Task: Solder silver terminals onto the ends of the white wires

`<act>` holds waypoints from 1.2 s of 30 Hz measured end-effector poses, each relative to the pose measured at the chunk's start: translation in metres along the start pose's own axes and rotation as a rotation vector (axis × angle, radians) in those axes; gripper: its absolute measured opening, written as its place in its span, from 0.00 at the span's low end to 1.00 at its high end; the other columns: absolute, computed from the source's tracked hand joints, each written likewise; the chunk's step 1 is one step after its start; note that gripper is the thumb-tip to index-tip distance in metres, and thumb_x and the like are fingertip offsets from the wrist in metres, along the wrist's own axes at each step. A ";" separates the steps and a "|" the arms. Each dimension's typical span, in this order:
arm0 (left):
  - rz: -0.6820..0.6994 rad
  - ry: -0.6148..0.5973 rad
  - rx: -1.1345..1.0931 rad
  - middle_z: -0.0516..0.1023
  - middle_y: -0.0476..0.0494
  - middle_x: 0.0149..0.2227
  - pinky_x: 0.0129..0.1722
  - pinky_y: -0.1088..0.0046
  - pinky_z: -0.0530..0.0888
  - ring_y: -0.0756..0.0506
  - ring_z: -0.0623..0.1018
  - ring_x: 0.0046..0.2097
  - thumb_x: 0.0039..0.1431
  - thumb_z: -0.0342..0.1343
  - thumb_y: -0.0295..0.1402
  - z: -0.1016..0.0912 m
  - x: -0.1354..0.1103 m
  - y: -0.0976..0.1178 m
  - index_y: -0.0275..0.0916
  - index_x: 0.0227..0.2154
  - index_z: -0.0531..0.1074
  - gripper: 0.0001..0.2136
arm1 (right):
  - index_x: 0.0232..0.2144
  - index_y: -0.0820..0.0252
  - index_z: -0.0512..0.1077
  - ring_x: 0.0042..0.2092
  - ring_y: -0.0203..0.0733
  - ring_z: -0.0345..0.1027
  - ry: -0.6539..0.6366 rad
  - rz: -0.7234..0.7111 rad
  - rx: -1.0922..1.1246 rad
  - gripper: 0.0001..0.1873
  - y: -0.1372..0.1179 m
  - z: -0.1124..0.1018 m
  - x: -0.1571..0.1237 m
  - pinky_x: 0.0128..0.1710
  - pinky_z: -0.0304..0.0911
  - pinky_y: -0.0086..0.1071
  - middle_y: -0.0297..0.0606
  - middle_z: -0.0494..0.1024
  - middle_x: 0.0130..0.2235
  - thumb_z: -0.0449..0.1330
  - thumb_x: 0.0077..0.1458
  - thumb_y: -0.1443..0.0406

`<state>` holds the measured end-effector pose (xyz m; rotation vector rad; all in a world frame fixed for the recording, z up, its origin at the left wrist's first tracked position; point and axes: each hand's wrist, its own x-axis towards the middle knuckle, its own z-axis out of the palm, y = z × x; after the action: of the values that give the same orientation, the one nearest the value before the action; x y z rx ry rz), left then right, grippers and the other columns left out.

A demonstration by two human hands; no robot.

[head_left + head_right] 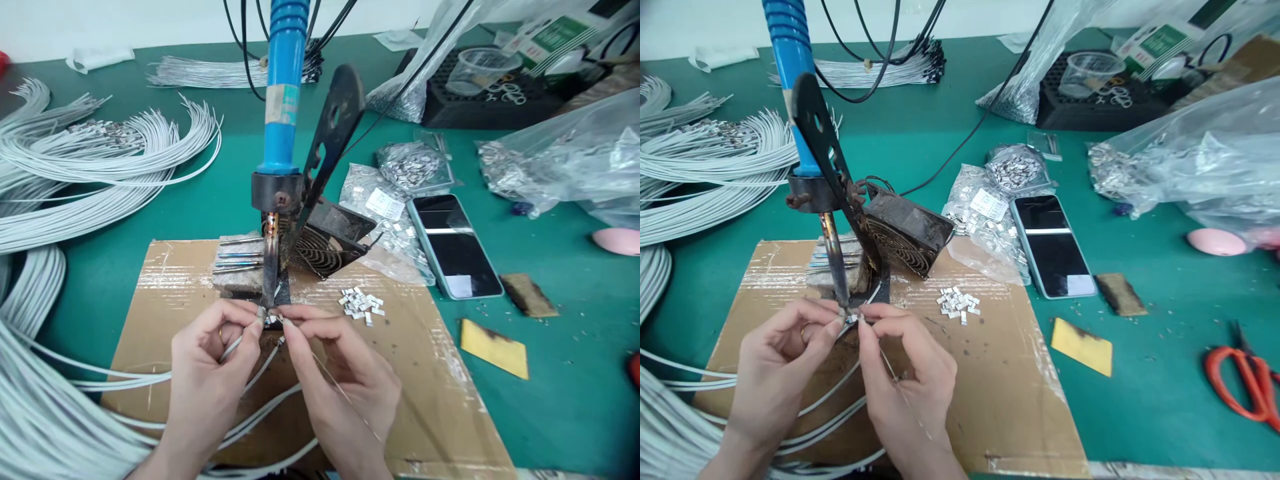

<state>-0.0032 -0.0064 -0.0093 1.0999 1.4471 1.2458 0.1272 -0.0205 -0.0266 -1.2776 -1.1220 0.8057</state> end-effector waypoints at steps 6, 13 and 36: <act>-0.061 -0.016 -0.036 0.84 0.51 0.32 0.27 0.85 0.72 0.54 0.77 0.27 0.57 0.65 0.24 0.001 -0.011 -0.003 0.42 0.26 0.80 0.07 | 0.33 0.54 0.76 0.33 0.36 0.73 -0.036 0.085 -0.244 0.13 0.004 -0.012 -0.004 0.36 0.67 0.29 0.30 0.78 0.31 0.56 0.71 0.63; -0.172 -0.083 -0.058 0.82 0.49 0.34 0.29 0.84 0.71 0.54 0.76 0.29 0.58 0.66 0.27 -0.009 -0.030 -0.013 0.41 0.27 0.80 0.06 | 0.28 0.57 0.69 0.31 0.35 0.66 -0.226 0.109 -0.159 0.14 0.002 -0.015 -0.010 0.31 0.61 0.28 0.30 0.71 0.28 0.58 0.69 0.64; 0.331 -0.101 0.712 0.80 0.46 0.39 0.42 0.66 0.77 0.44 0.80 0.38 0.67 0.61 0.35 -0.063 -0.025 -0.029 0.44 0.39 0.77 0.03 | 0.27 0.57 0.68 0.31 0.35 0.64 -0.216 -0.027 -0.145 0.14 -0.005 -0.028 -0.018 0.31 0.59 0.29 0.28 0.68 0.27 0.58 0.68 0.69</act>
<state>-0.0614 -0.0455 -0.0313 1.9091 1.7281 0.8707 0.1479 -0.0473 -0.0233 -1.3145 -1.3887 0.8706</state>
